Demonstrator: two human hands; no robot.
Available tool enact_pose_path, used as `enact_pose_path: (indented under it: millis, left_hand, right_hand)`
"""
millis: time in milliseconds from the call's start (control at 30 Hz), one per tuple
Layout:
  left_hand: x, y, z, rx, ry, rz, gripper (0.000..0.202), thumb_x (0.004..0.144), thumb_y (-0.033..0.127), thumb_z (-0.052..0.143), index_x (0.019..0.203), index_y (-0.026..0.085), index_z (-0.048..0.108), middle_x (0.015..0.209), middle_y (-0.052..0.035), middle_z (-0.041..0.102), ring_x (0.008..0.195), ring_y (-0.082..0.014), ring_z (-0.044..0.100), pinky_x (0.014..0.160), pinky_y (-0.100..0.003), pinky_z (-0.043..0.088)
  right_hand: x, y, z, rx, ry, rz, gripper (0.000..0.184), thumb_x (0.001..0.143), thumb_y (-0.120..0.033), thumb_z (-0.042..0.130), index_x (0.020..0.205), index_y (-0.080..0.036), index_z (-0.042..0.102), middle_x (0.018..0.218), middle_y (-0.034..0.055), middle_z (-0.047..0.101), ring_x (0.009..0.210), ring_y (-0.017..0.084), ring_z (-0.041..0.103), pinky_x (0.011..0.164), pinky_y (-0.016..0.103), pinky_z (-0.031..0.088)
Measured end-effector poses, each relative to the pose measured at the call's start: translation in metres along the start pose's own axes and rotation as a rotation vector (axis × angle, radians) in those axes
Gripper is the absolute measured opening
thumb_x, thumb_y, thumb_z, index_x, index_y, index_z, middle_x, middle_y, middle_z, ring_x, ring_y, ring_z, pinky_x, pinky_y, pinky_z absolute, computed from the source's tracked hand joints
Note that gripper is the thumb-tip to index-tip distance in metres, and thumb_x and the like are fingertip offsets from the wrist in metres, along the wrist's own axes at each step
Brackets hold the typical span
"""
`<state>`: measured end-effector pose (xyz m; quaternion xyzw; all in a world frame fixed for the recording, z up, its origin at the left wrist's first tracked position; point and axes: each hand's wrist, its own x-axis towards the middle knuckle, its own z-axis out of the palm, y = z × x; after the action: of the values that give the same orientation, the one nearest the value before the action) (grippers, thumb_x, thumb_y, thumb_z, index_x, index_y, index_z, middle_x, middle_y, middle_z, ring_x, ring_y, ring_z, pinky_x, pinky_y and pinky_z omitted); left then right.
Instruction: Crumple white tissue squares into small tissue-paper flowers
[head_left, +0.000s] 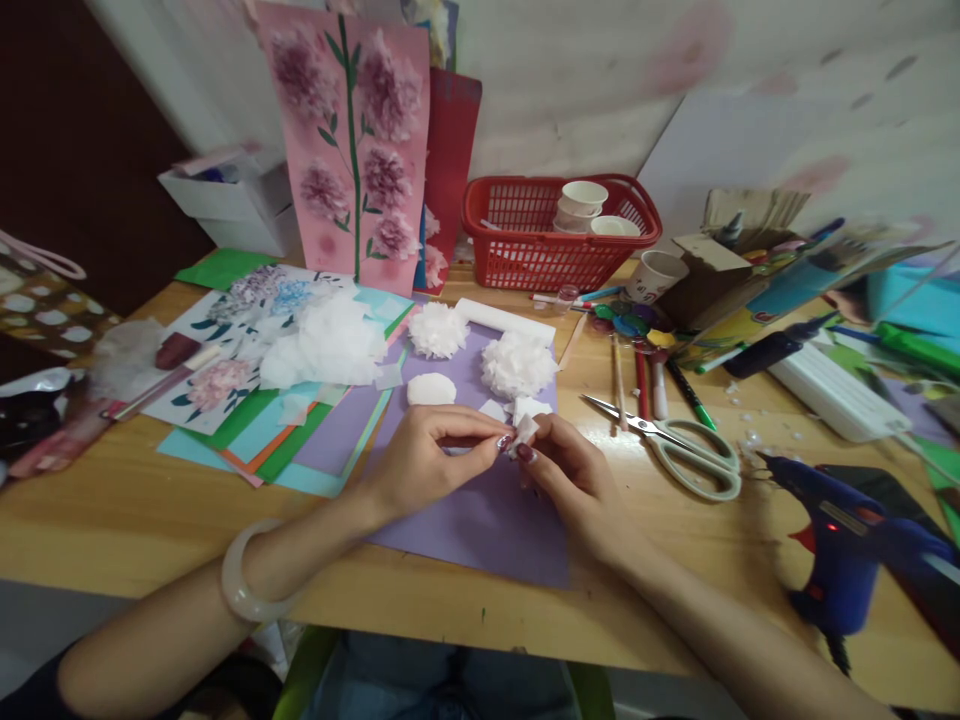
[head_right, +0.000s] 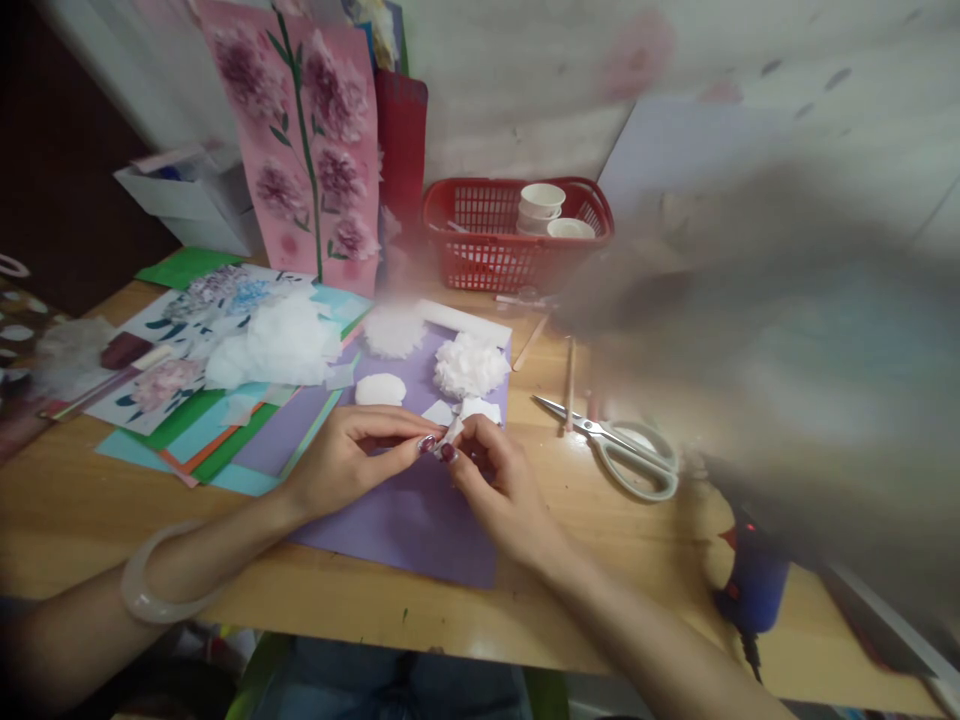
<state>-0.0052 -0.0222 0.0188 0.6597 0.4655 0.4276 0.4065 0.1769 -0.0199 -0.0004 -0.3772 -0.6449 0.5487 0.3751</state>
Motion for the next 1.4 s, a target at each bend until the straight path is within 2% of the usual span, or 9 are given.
enact_pose_path:
  millis: [233, 1033, 1167, 1400]
  left_hand:
    - [-0.0008, 0.0029, -0.0007, 0.001, -0.003, 0.000, 0.017, 0.077, 0.013, 0.061, 0.082, 0.016, 0.076, 0.089, -0.0069, 0.076, 0.082, -0.0179, 0.071, 0.071, -0.025, 0.060]
    - [-0.0001, -0.0001, -0.0003, 0.024, 0.001, 0.036, 0.016, 0.077, 0.012, 0.061, 0.083, 0.016, 0.076, 0.088, -0.0070, 0.076, 0.081, -0.0167, 0.072, 0.070, -0.024, 0.060]
    - [-0.0004, 0.0018, 0.0009, 0.029, 0.016, 0.055, 0.018, 0.074, 0.011, 0.062, 0.085, 0.016, 0.076, 0.089, -0.0071, 0.076, 0.082, -0.0169, 0.072, 0.072, -0.025, 0.060]
    - [-0.0009, -0.0014, 0.0009, 0.054, 0.101, 0.128, 0.010, 0.075, 0.011, 0.061, 0.075, 0.015, 0.070, 0.091, -0.0079, 0.075, 0.087, -0.0181, 0.070, 0.082, -0.029, 0.057]
  right_hand:
    - [0.0003, 0.0009, 0.0003, 0.003, -0.007, 0.015, 0.015, 0.093, -0.032, 0.049, 0.083, -0.020, 0.050, 0.067, -0.0031, 0.045, 0.060, 0.012, 0.040, 0.055, 0.025, 0.031]
    - [0.0001, -0.0004, -0.0004, 0.025, -0.006, 0.004, 0.017, 0.092, -0.034, 0.050, 0.082, -0.020, 0.051, 0.068, -0.0026, 0.045, 0.061, 0.012, 0.041, 0.055, 0.025, 0.032]
    - [-0.0002, -0.0008, -0.0002, 0.044, -0.021, 0.007, 0.016, 0.093, -0.033, 0.050, 0.084, -0.020, 0.051, 0.069, -0.0026, 0.046, 0.060, 0.012, 0.041, 0.055, 0.024, 0.033]
    - [0.0021, -0.0007, 0.0001, 0.059, -0.009, 0.009, 0.017, 0.093, -0.032, 0.050, 0.080, -0.020, 0.050, 0.068, -0.0027, 0.048, 0.060, 0.012, 0.043, 0.056, 0.024, 0.035]
